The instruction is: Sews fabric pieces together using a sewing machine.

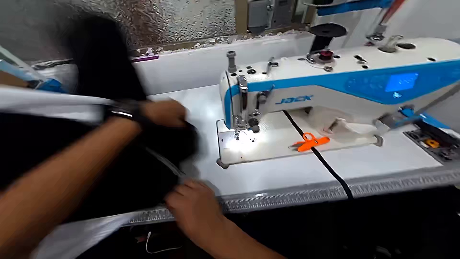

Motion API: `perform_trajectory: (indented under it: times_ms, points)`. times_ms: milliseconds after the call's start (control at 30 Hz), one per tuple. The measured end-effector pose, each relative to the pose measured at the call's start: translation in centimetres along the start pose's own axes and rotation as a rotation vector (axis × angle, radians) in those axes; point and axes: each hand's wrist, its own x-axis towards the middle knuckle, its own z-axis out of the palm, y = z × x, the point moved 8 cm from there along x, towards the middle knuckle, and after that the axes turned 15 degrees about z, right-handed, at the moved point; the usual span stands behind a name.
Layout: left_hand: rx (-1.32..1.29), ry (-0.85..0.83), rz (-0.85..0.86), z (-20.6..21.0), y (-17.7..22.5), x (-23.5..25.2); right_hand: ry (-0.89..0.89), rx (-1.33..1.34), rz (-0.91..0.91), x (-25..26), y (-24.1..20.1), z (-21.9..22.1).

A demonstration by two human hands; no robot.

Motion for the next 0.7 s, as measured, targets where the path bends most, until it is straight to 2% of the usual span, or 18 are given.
perform_trajectory:
  times_ms: [67, 133, 200, 267, 333, 433, 500, 567, 700]
  points:
    - [-0.204, -0.002, 0.041, 5.8, 3.1, 6.9, -0.072, -0.132, 0.013, -3.8, 4.1, -1.8]
    - [-0.359, 0.129, 0.010, 7.1, 4.3, 10.1, -0.105, -0.241, 0.006, -4.2, 6.3, -4.9]
    - [-0.373, 0.243, 0.068, 7.1, 4.6, 11.0, -0.102, -0.350, -0.047, -2.1, 7.5, -7.1]
    - [-0.243, 0.353, 0.124, 5.4, 5.2, 9.8, -0.090, -0.494, -0.165, 0.8, 8.9, -6.8]
    - [-0.106, 0.467, 0.081, 2.9, 6.6, 6.8, -0.172, -0.597, -0.300, 2.7, 10.0, -5.3]
    - [-0.013, 0.642, 0.090, 2.4, 10.0, 2.2, -0.265, -0.550, -0.446, 3.5, 10.1, -4.5]
    - [-0.083, 0.588, 0.119, 5.8, 10.9, 1.7, -0.269, -0.485, -0.559, 3.2, 9.6, -4.6]
    - [-0.047, 0.491, 0.079, 8.3, 10.5, 2.3, -0.329, -0.427, -0.639, 2.6, 9.3, -4.9]
    - [0.132, 0.412, -0.091, 8.7, 11.3, 2.3, -0.440, -0.237, -0.576, 0.4, 9.4, -6.2]
